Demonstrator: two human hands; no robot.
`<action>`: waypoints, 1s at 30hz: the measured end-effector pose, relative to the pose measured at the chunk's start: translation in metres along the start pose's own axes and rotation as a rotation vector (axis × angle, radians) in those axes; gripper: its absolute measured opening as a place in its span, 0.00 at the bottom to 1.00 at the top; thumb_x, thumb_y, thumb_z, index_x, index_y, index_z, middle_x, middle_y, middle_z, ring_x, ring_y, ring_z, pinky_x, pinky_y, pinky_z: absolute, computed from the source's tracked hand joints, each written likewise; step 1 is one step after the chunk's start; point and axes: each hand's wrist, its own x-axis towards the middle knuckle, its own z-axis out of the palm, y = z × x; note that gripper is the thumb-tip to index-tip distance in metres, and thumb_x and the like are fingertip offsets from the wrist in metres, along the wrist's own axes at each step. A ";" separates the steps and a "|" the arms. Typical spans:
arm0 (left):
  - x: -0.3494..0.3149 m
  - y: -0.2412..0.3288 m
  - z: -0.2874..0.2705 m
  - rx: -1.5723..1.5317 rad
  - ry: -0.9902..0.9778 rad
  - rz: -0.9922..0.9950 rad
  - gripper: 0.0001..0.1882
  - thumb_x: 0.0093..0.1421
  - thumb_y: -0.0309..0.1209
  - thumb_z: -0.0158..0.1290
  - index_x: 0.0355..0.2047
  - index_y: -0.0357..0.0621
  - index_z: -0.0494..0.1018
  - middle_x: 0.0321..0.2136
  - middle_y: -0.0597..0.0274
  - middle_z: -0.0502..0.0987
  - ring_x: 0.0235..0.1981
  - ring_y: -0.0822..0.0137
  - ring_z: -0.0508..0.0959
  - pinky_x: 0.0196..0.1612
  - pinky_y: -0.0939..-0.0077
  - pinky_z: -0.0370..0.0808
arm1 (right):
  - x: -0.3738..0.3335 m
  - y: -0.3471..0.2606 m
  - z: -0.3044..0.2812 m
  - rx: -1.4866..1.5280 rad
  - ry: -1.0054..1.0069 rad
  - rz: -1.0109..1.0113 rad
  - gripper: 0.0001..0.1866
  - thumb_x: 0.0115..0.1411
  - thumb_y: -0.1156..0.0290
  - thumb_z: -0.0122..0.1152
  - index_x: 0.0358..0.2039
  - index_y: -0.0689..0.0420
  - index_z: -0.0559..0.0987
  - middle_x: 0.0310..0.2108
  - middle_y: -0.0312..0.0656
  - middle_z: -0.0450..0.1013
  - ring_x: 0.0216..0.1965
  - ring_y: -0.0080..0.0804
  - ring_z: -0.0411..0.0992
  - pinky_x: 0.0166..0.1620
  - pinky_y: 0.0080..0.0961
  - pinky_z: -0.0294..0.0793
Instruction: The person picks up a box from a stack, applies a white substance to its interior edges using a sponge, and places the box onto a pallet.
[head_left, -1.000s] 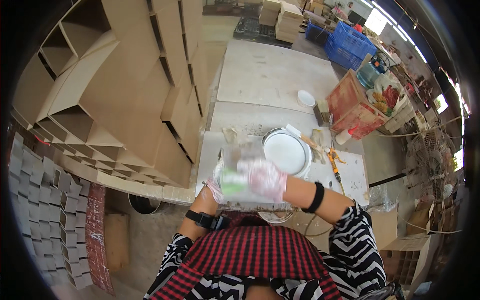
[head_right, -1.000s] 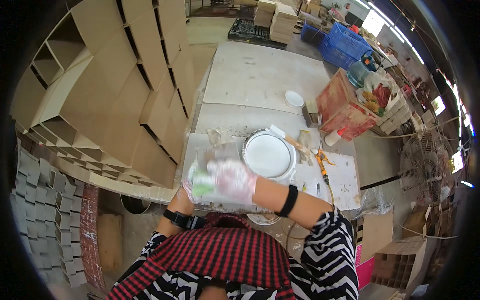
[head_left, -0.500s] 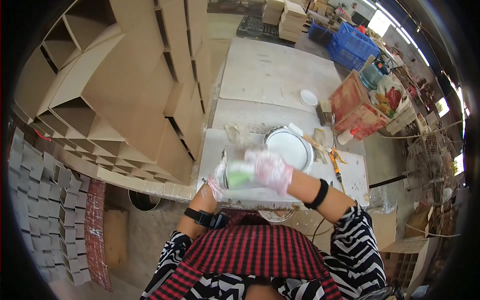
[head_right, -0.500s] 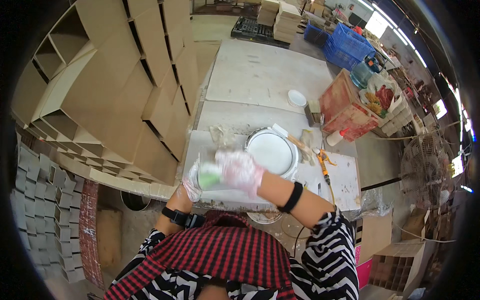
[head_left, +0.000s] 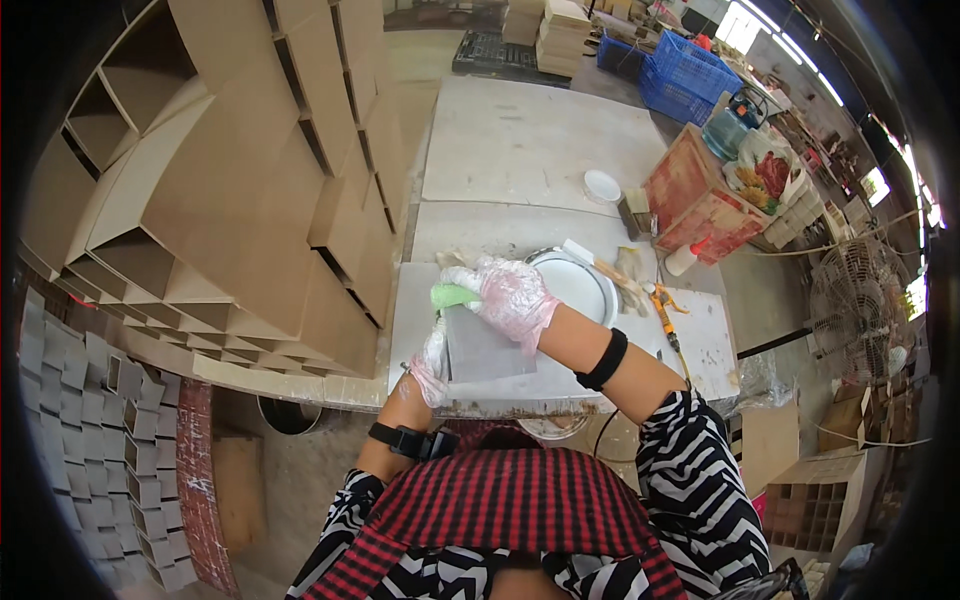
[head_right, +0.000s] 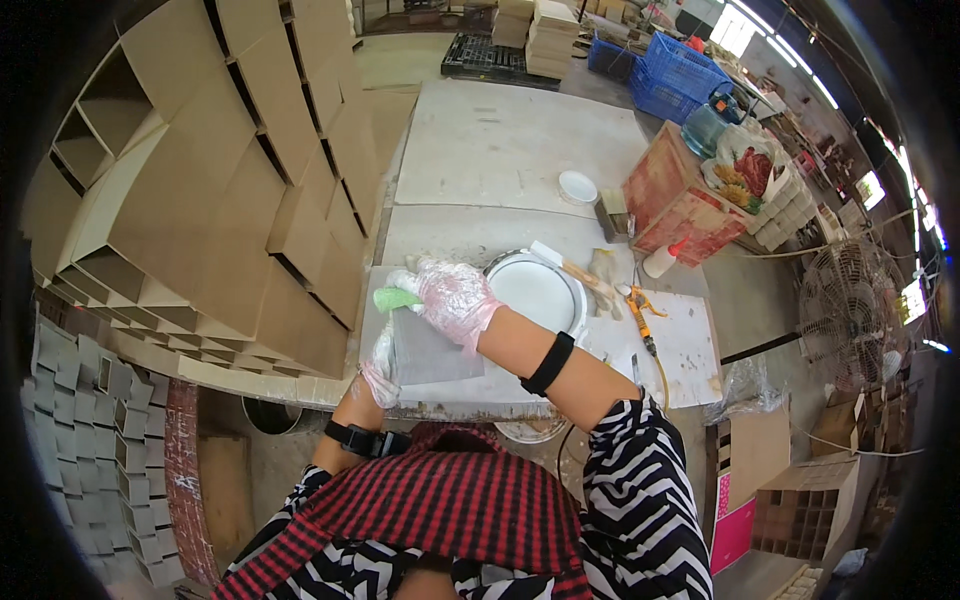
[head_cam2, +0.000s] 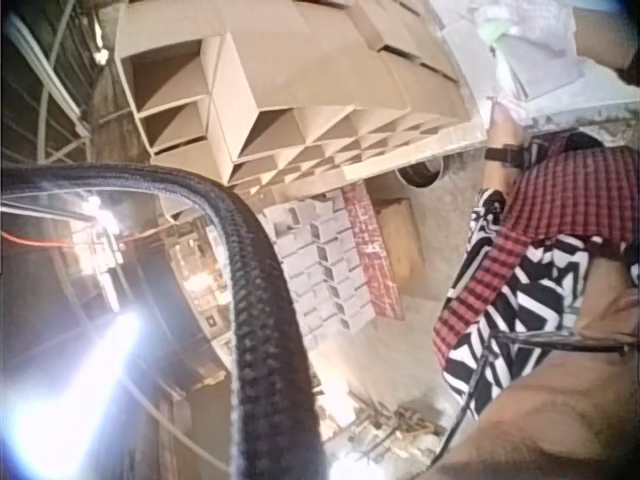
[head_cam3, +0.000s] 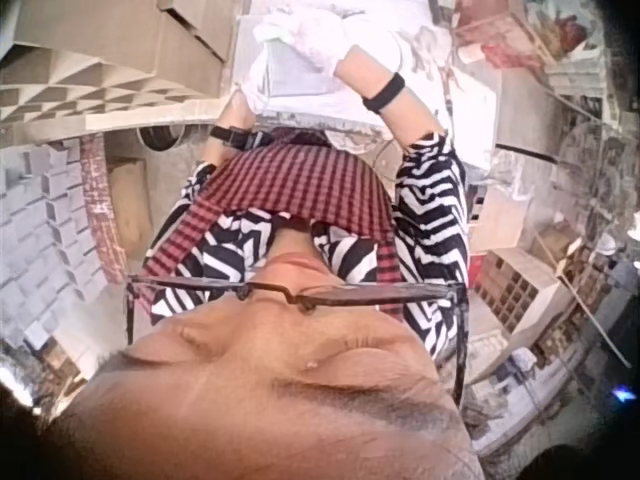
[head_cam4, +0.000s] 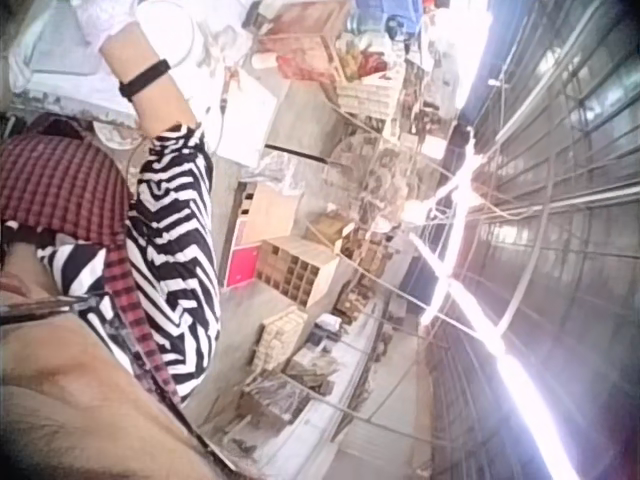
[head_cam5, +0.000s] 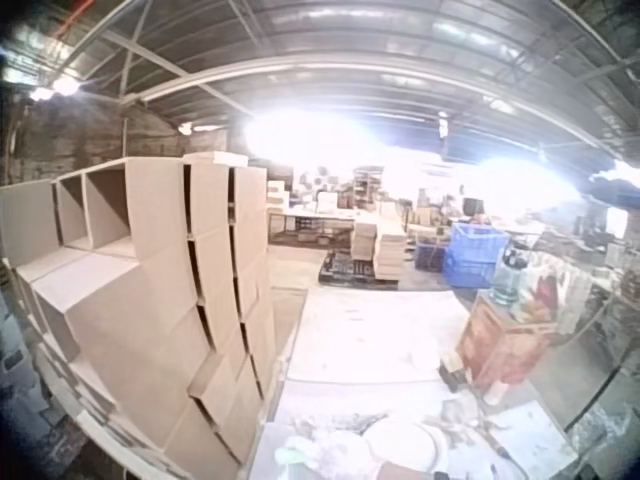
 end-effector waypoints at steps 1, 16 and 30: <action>0.000 0.000 0.000 -0.009 0.010 0.006 0.25 0.65 0.47 0.36 0.54 0.44 0.63 0.49 0.54 0.70 0.49 0.62 0.72 0.50 0.65 0.72 | -0.006 -0.002 -0.007 0.033 0.079 -0.035 0.14 0.55 0.65 0.52 0.43 0.44 0.71 0.33 0.45 0.70 0.37 0.43 0.72 0.36 0.38 0.73; -0.002 -0.002 -0.053 0.821 0.018 0.173 0.36 0.62 0.60 0.26 0.58 0.47 0.59 0.52 0.57 0.68 0.53 0.61 0.69 0.55 0.63 0.67 | -0.032 -0.021 -0.001 0.062 -0.071 -0.132 0.24 0.50 0.65 0.55 0.51 0.39 0.69 0.42 0.42 0.70 0.39 0.38 0.73 0.39 0.33 0.75; -0.007 -0.005 -0.014 0.094 0.106 0.043 0.36 0.63 0.58 0.27 0.59 0.43 0.57 0.54 0.52 0.66 0.53 0.56 0.69 0.55 0.60 0.67 | -0.005 -0.015 -0.015 0.053 -0.171 -0.048 0.16 0.55 0.66 0.49 0.45 0.43 0.71 0.32 0.43 0.69 0.37 0.41 0.71 0.38 0.36 0.74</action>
